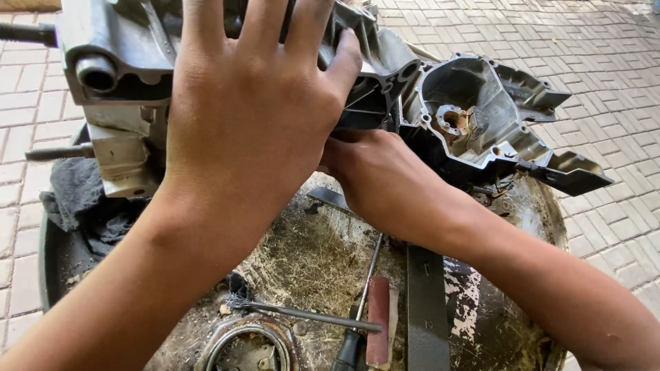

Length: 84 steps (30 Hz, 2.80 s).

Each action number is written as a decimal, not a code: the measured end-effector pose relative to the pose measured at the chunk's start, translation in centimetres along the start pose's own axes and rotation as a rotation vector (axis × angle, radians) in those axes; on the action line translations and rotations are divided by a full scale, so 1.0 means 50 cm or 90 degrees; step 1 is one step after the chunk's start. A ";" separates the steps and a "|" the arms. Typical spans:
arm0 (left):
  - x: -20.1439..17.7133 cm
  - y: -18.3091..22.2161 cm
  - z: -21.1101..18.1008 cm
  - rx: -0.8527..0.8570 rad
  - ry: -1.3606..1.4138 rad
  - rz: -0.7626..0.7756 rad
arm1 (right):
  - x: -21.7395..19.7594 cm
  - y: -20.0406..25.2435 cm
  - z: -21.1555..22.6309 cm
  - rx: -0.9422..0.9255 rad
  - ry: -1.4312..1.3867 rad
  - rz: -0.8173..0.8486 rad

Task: Cleaning and scraping residue from an engine crankcase using a small hand tool on a barrel workbench.

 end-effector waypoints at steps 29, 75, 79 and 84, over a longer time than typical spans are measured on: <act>0.009 -0.018 0.012 0.017 -0.050 0.008 | -0.070 0.031 -0.036 -0.018 0.126 0.076; 0.005 -0.014 0.010 -0.007 -0.018 0.015 | 0.054 0.004 -0.009 -0.128 0.240 0.030; 0.008 -0.006 0.004 -0.009 0.052 -0.004 | 0.050 -0.006 -0.029 -0.184 0.305 -0.054; 0.017 0.004 0.009 -0.016 0.054 0.010 | 0.076 -0.007 0.002 -0.114 0.236 0.087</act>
Point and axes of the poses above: each hand's wrist, its own y-axis away from the middle knuckle, its own x-axis out of the palm, z = x × y, the point moved 9 cm from there along -y, towards the middle knuckle, and after that the axes turned 5 degrees about -y, right-handed, at the moved point
